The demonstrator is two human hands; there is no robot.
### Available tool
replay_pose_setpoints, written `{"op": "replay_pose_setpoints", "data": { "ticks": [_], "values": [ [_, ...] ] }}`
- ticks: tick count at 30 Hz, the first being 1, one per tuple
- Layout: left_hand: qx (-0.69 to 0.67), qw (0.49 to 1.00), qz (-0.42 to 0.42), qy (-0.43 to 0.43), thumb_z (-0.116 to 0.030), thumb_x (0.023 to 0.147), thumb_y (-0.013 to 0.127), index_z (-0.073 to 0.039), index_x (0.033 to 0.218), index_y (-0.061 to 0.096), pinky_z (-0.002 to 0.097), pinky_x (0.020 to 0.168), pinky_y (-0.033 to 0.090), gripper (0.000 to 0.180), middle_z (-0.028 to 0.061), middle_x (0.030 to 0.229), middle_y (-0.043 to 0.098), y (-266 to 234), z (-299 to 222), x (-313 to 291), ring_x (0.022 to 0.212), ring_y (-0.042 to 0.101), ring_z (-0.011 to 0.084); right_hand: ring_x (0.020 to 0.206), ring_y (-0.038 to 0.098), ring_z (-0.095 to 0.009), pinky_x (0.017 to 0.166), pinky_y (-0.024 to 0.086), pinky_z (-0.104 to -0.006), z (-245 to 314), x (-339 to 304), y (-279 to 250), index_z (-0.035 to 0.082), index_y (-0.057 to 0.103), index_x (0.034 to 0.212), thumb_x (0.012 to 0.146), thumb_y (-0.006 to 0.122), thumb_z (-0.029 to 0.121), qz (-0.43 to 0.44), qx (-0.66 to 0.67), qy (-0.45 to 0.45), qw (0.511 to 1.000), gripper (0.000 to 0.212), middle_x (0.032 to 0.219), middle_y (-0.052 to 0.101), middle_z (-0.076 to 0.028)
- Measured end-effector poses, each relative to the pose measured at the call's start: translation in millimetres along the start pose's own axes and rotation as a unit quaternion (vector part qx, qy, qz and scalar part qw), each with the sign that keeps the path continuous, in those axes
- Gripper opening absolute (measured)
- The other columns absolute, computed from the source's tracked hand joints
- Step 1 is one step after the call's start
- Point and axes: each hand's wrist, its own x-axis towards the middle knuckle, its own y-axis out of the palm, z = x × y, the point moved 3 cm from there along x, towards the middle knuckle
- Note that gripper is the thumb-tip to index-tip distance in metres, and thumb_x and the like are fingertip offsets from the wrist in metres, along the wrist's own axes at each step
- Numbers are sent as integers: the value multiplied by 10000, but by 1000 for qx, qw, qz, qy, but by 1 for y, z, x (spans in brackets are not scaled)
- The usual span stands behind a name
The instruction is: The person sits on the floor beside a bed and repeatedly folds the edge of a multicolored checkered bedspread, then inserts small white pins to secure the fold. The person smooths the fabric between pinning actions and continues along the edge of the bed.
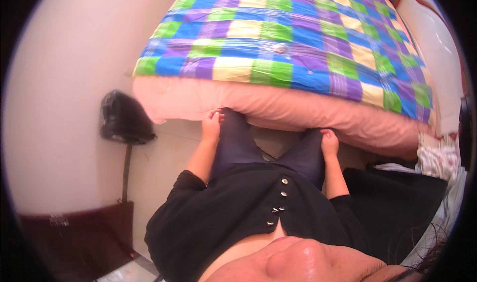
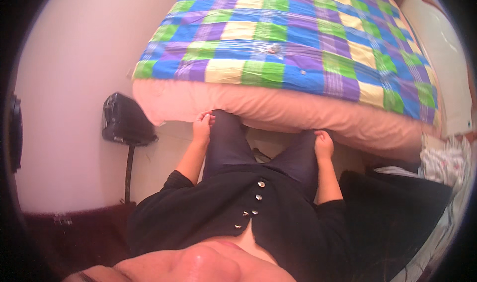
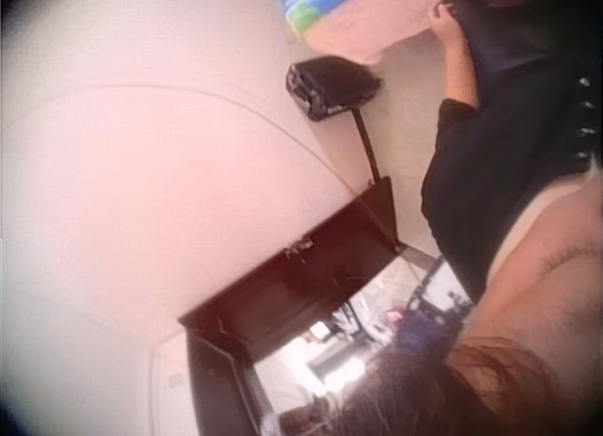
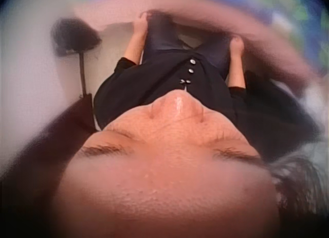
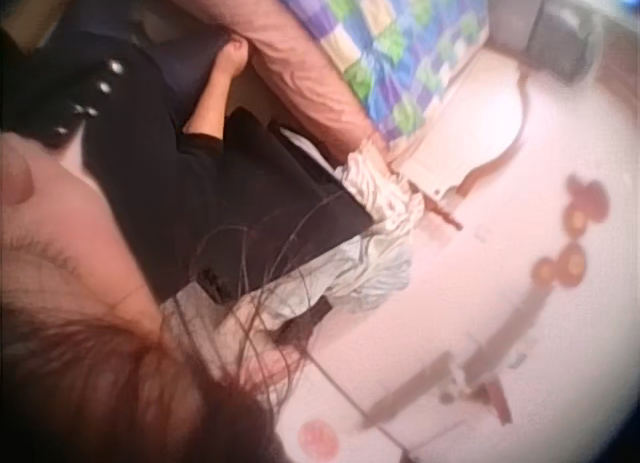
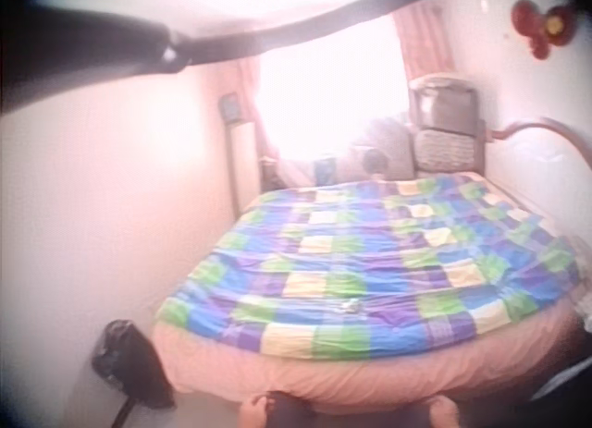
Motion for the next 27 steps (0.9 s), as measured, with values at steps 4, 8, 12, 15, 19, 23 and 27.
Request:
{"op": "replay_pose_setpoints", "data": {
  "ticks": [4,8,12,15,19,23,27],
  "values": [
    [-34,998,-35,-39,-155,999,493,-47,1113,630,277,689,491,208,56,873,676,-28,8,-5,746,603,122,906,681,-292,790,509,-378,13,-7,7,130,703,1030,885,505,194,25,-106,6,994,254,956,711,-124],
    [-55,997,-13,-50,-185,1010,477,-33,1148,610,290,706,500,244,84,918,680,-28,12,3,753,619,155,896,682,-303,767,514,-390,24,-20,10,126,701,1011,894,524,210,34,-192,-53,979,228,945,709,-117],
    [-81,992,72,-72,-201,1009,488,-45,1118,609,277,703,507,225,81,941,689,4,12,17,775,636,149,894,682,-299,778,510,-388,30,-17,12,122,696,1016,909,525,197,19,-125,-67,990,215,938,706,-122],
    [-11,977,185,-105,-246,1005,500,-35,1120,606,292,694,522,263,91,948,688,51,28,14,778,639,156,893,682,-300,789,508,-384,31,-11,24,116,692,1020,916,528,208,38,-81,-97,991,215,936,705,-122],
    [432,757,490,-4,-320,892,629,-38,1046,705,401,798,529,330,146,979,720,137,99,-32,892,677,272,896,681,-306,788,511,-382,21,5,27,133,694,1022,914,533,218,47,-31,-91,994,211,946,704,-125],
    [593,461,660,-3,-465,924,524,-65,1168,692,451,1024,424,498,190,1265,624,173,193,-82,1202,568,371,780,661,-363,695,513,-448,6,25,9,140,712,914,875,553,188,48,-136,-109,984,171,812,691,-130],
    [553,366,736,-134,-448,916,516,-25,1178,678,462,1015,428,524,196,1269,623,193,231,-103,1209,566,369,716,649,-350,643,495,-458,-6,36,-24,118,672,835,805,567,160,94,-165,-174,966,117,720,658,-136]
  ]
}}
